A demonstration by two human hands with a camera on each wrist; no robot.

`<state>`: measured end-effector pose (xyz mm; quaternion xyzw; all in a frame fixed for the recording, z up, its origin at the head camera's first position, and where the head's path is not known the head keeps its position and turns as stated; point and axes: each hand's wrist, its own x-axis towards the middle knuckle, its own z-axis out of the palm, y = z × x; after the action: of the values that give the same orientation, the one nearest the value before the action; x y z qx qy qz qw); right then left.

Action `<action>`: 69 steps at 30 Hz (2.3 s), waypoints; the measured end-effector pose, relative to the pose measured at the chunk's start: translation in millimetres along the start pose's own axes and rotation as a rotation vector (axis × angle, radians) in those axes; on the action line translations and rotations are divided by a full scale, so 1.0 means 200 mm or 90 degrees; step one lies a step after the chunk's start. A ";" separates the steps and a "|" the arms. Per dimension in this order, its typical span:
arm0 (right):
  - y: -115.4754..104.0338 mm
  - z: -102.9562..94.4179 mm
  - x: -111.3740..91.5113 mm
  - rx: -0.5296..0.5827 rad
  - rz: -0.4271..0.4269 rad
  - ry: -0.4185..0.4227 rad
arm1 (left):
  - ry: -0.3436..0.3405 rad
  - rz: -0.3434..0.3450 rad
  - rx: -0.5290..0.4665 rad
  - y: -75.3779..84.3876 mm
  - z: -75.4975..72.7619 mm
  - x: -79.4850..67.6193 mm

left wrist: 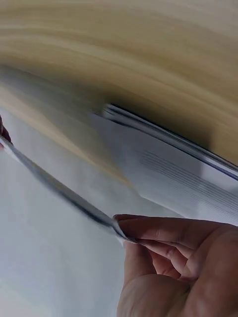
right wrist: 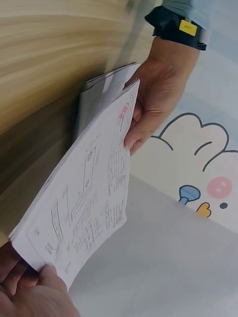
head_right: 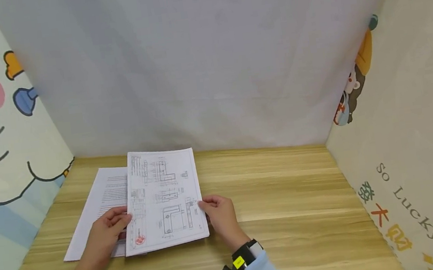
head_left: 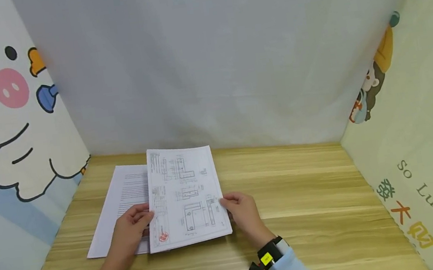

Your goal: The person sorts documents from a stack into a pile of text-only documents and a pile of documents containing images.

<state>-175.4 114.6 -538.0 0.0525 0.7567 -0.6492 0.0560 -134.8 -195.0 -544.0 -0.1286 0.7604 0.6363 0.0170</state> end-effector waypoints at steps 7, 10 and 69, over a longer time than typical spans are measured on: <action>0.03 -0.19 -0.04 -0.043 -0.001 0.051 | -0.036 0.004 -0.010 0.03 0.20 0.01; 0.04 -0.28 -0.05 -0.074 -0.006 0.083 | -0.050 0.003 -0.033 0.06 0.30 0.00; 0.12 -1.16 -0.12 -0.227 0.017 0.308 | -0.187 0.114 -0.004 0.23 1.36 0.01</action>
<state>-151.3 347.9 -522.3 0.2047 0.8495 -0.4739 -0.1091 -183.8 75.7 -551.0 0.0337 0.7562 0.6496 0.0706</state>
